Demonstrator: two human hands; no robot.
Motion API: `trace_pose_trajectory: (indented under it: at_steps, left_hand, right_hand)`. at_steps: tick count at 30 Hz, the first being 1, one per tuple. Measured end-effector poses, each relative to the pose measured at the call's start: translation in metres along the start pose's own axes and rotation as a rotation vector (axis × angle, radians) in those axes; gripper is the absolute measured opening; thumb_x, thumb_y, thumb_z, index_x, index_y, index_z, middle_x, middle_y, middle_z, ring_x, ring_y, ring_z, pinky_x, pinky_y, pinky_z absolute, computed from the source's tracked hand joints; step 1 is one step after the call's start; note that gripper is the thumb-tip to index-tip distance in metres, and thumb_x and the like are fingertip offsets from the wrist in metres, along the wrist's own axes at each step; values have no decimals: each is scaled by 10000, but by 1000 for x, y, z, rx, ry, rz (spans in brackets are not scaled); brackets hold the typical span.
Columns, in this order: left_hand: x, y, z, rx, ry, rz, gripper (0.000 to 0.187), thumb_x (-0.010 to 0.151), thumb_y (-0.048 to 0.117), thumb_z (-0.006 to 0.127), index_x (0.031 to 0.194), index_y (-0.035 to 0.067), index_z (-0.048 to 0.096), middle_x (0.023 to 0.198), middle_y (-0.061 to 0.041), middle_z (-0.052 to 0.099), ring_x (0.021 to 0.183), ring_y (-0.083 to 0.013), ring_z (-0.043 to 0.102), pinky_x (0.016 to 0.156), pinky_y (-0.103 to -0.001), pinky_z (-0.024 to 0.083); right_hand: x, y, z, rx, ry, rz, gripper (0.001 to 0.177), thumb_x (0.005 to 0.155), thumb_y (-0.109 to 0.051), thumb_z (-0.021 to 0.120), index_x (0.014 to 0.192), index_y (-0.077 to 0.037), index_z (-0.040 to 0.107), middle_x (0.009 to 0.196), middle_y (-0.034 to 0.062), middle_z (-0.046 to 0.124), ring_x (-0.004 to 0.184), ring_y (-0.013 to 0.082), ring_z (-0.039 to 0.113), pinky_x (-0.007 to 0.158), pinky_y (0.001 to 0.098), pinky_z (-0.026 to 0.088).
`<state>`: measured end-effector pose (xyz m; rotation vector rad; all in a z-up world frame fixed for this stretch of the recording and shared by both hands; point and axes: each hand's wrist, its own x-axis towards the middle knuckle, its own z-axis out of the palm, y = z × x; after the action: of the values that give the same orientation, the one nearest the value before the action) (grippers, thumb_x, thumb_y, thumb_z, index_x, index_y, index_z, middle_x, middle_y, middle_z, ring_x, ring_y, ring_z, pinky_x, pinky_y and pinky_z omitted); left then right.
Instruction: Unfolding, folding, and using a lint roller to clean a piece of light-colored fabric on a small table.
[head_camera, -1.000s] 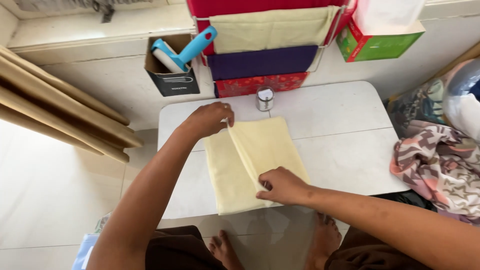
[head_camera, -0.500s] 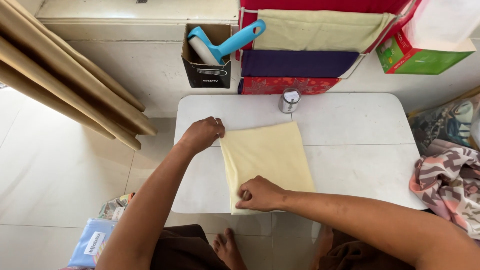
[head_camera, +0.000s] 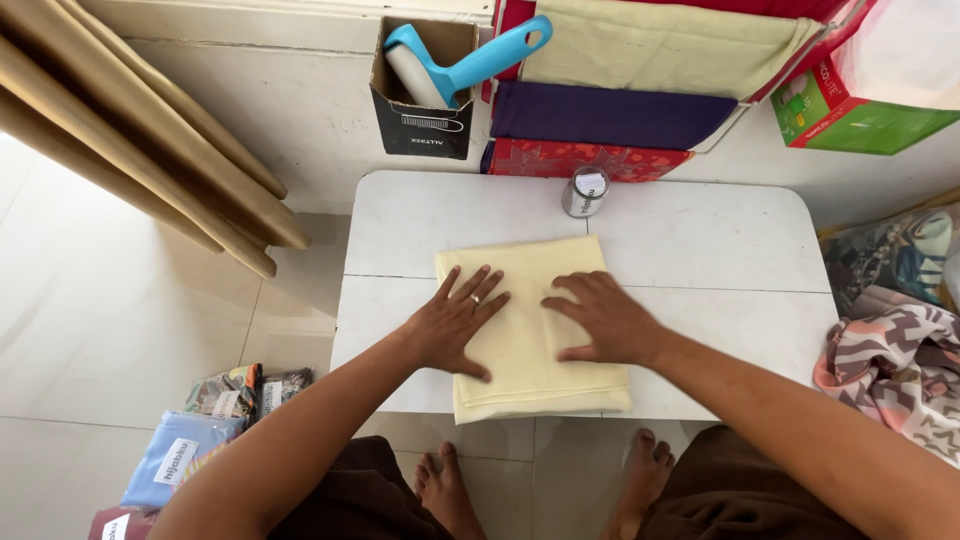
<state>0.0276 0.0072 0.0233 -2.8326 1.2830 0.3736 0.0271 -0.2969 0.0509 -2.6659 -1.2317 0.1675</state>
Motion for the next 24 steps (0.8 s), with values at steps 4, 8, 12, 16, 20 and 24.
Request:
trace_pose_trajectory:
  at_steps: [4,8,12,16,20,24]
  left_hand:
    - [-21,-1,-17,-29,-112,-51,1380,601,942,599,1651,176,135,1718,-163,117,1591,-324,76,1270,-592,79]
    - [-30,-11,-24,-69,-199,-193,1462,538,999,586,1660,223,61,1742,-77,23,1600,-295,18,1271,-598,101]
    - [-40,-17,-30,-52,-351,-398,1489,567,930,697,1666,196,13,1743,-109,-9,1602,-315,-17,1245,-664,85]
    - [-31,-13,-4,-62,-412,-488,1332,617,897,699,1640,193,217,1721,-144,108,1596,-330,39,1204,-710,128]
    - [-46,47,-47,-235,-318,-341,1071,771,787,615,1610,206,289,1615,-86,396,1541,-248,294,1222,-624,228]
    - [-54,83,-86,-508,-477,-261,965,801,617,592,1601,151,321,1594,-92,397,1405,-307,437,1147,-497,375]
  right_hand:
    - [-25,17,-14,-177,-377,219,1190,688,-860,737,1604,-279,246,1667,139,198,1540,365,213,1248,530,206]
    - [-30,13,-23,-155,-457,211,1280,661,-904,724,1628,-265,180,1696,143,118,1556,369,162,1259,546,171]
    - [-25,6,-35,-191,-529,200,1364,613,-886,756,1647,-275,107,1696,138,133,1546,362,212,1262,558,176]
    - [-7,12,-43,-192,-519,244,996,781,-860,606,1549,-280,350,1613,35,363,1506,259,351,1268,497,207]
    - [36,19,-68,-321,-54,-55,577,873,-638,636,1253,-204,630,1236,2,688,1248,222,604,1111,481,388]
    - [104,-42,-161,-502,600,-205,455,831,-251,746,1262,-155,634,1227,42,615,1124,220,569,1028,389,408]
